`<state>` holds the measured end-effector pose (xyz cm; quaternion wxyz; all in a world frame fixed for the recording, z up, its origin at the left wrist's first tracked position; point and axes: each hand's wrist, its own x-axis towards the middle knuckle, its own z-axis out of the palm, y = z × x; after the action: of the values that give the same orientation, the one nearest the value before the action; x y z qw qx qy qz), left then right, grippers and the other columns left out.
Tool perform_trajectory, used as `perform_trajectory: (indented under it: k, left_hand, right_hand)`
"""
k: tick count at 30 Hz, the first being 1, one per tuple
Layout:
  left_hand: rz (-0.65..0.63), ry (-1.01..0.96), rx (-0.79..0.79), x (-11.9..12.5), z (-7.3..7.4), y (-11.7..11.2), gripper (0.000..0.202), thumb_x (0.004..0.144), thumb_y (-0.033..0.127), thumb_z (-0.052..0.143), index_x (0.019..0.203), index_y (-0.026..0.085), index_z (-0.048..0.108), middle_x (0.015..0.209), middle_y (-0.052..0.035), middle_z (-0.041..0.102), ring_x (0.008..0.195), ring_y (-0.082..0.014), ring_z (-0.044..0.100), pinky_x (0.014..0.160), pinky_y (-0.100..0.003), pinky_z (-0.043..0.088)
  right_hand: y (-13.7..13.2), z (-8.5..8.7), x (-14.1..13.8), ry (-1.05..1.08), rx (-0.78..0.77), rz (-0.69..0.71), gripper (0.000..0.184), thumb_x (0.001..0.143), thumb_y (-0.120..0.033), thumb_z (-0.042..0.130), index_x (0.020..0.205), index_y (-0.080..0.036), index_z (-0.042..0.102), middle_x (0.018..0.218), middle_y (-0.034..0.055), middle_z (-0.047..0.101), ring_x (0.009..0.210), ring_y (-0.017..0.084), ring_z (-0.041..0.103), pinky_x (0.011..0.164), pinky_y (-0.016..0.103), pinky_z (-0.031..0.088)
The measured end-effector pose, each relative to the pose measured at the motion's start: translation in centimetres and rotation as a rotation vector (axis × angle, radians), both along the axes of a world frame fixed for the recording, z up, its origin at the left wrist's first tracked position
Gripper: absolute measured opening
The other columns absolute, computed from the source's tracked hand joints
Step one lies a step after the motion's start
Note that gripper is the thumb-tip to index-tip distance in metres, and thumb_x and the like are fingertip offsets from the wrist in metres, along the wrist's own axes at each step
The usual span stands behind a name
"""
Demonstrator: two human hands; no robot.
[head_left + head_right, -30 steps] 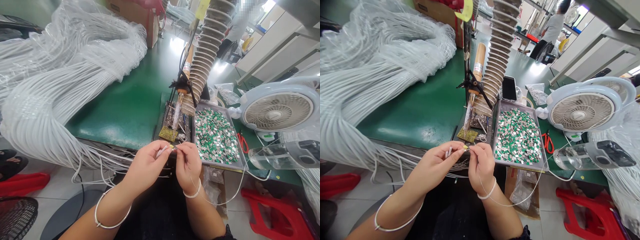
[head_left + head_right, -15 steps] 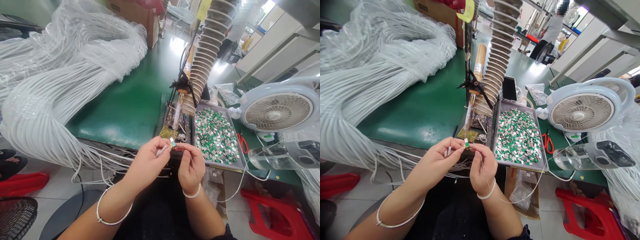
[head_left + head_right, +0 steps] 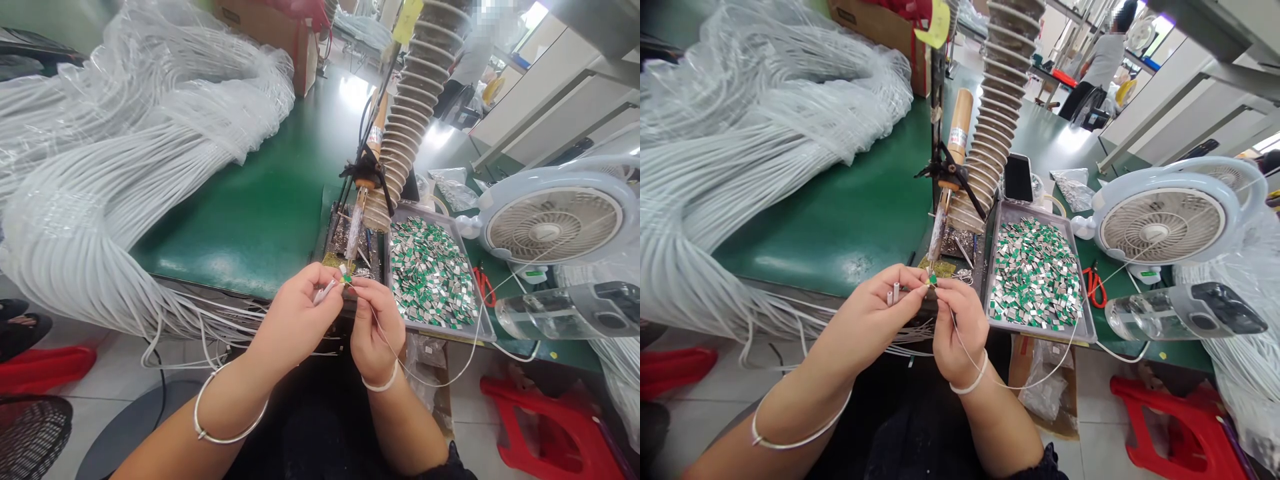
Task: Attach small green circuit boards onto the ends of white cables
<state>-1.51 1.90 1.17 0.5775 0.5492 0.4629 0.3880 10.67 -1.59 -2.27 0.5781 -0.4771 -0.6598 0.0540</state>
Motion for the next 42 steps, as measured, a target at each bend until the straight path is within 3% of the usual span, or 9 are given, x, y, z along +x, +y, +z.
perform_trajectory:
  k: [18, 27, 42]
  left_hand:
    - [0.011, -0.026, -0.002, 0.0, 0.7, 0.2, 0.011, 0.080, 0.029, 0.053, 0.075, 0.019, 0.052, 0.084, 0.0022, 0.057, 0.083, -0.0145, 0.054, 0.071, -0.026, 0.041]
    - [0.005, -0.040, -0.011, 0.1, 0.9, 0.3, 0.010, 0.080, 0.028, 0.053, 0.076, 0.019, 0.052, 0.088, 0.0017, 0.058, 0.084, -0.0152, 0.056, 0.072, -0.027, 0.042]
    - [-0.035, -0.029, 0.009, -0.1, -0.6, -0.3, 0.014, 0.083, 0.032, 0.051, 0.076, 0.020, 0.051, 0.084, 0.0023, 0.057, 0.079, -0.0125, 0.054, 0.068, -0.023, 0.042]
  right_hand:
    - [0.4, 0.3, -0.2, -0.005, 0.029, 0.001, 0.028, 0.082, -0.001, 0.047, 0.102, -0.017, 0.058, 0.100, 0.0071, 0.062, 0.098, 0.015, 0.059, 0.085, 0.033, 0.051]
    - [0.6, 0.4, -0.2, -0.025, 0.032, -0.031, 0.026, 0.084, -0.006, 0.047, 0.102, -0.020, 0.058, 0.099, 0.0065, 0.063, 0.096, 0.017, 0.060, 0.082, 0.037, 0.053]
    - [0.1, -0.3, 0.0, 0.021, -0.007, 0.020, 0.028, 0.082, -0.002, 0.046, 0.101, -0.019, 0.058, 0.099, 0.0063, 0.063, 0.097, 0.016, 0.059, 0.083, 0.035, 0.052]
